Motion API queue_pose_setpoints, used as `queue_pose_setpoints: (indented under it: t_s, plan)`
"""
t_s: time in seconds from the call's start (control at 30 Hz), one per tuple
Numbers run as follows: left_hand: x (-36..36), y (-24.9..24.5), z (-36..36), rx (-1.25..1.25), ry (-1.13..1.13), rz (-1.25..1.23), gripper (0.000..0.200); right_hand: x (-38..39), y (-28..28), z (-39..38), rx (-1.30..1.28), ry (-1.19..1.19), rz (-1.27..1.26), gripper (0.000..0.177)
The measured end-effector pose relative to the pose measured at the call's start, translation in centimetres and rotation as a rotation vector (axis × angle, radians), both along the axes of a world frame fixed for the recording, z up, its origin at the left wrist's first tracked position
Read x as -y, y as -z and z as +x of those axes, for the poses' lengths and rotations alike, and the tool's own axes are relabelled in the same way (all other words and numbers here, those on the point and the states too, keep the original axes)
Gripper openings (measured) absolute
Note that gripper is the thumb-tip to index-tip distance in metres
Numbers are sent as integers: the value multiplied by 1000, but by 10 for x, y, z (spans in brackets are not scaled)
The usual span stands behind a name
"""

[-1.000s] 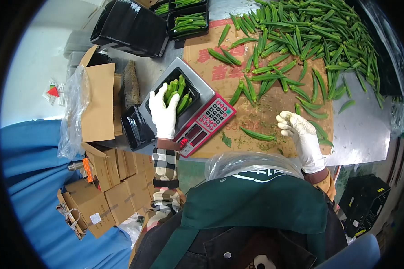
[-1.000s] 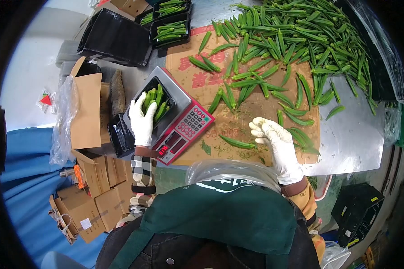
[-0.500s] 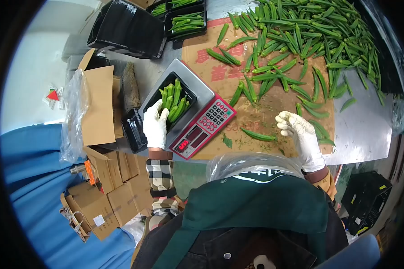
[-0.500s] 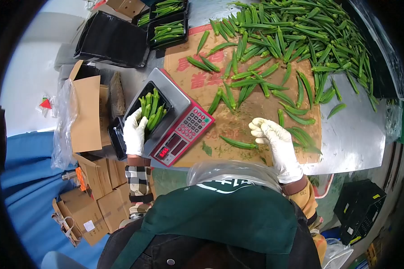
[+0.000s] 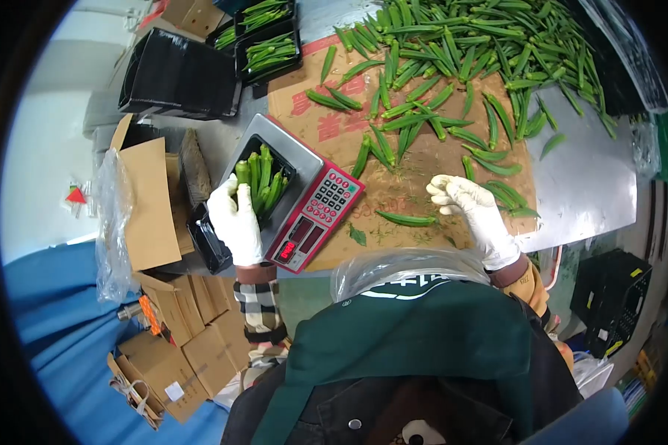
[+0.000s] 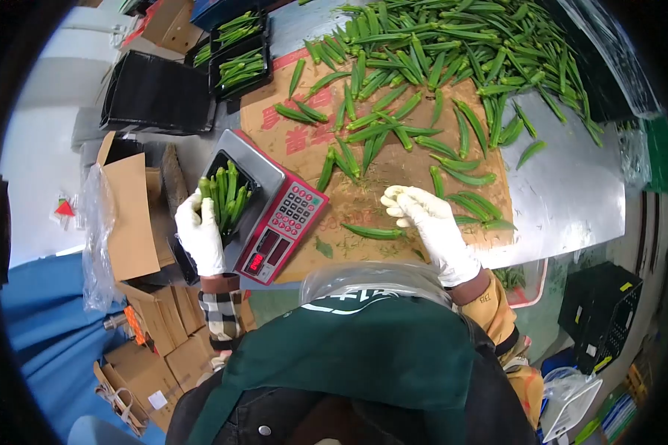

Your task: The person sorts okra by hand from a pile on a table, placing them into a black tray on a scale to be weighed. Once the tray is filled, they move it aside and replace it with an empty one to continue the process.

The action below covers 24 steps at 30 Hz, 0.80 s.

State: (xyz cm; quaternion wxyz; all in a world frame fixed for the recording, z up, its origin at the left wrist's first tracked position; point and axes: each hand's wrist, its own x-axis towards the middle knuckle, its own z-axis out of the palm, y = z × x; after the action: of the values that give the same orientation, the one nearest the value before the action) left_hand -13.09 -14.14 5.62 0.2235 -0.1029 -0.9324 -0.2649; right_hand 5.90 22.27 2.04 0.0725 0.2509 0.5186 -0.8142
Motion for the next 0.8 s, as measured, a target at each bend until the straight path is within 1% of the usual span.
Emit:
queue_pose_setpoints:
  t_s: [0.07, 0.13, 0.2, 0.23, 0.27, 0.33, 0.37, 0.4, 0.43, 0.47, 0.53, 0.57, 0.6, 0.67, 0.7, 0.77, 0.8]
  plan:
    - [-52, -26, 15, 10, 61, 201, 17, 6, -3, 0, -58, -64, -24, 45]
    - [-91, -33, 28, 140, 253, 150, 18, 15, -8, -5, -117, -151, -46, 53]
    - [-142, -35, 56, 320, 539, 243, 20, 32, -17, -5, -163, -112, -37, 59]
    - [-162, -22, 68, 386, 749, 240, 22, 36, -27, -4, -130, -74, -38, 54]
    - [-179, -7, 78, 450, 964, 232, 23, 29, -20, -1, -151, -77, 50, 50]
    - [-202, 11, 107, 547, 946, 242, 24, 2, 4, 16, -187, -81, 225, 42]
    - [-204, 12, 105, 571, 967, 210, 24, -15, -6, 31, -13, -76, 191, 32]
    - [-207, 13, 100, 594, 987, 179, 25, -31, 0, 51, -8, 5, 150, 30]
    - [-207, 13, 94, 621, 1005, 148, 25, -51, 7, 76, 109, 56, 106, 30]
    - [-202, 18, 85, 632, 965, 176, 26, -76, 8, 101, 253, -44, 237, 31]
    - [-194, 28, 63, 704, 770, 198, 26, -111, 23, 157, 468, -370, 1005, 53]
    - [-191, 37, 47, 626, 728, 141, 27, -126, 35, 176, 647, -573, 1164, 66]
    - [-194, 48, 30, 545, 685, 85, 27, -118, 9, 167, 770, -559, 1352, 70]
    - [-207, 68, 3, 540, 631, 148, 27, -130, 46, 195, 619, -372, 1436, 69]
    - [-220, 75, -8, 526, 603, 110, 27, -127, 49, 187, 533, -309, 1363, 67]
    - [-236, 106, -21, 332, 586, -115, 29, -112, 49, 150, 364, -174, 1218, 65]
    - [-240, 120, -23, 233, 578, -224, 31, -99, 45, 134, 233, -161, 1225, 62]
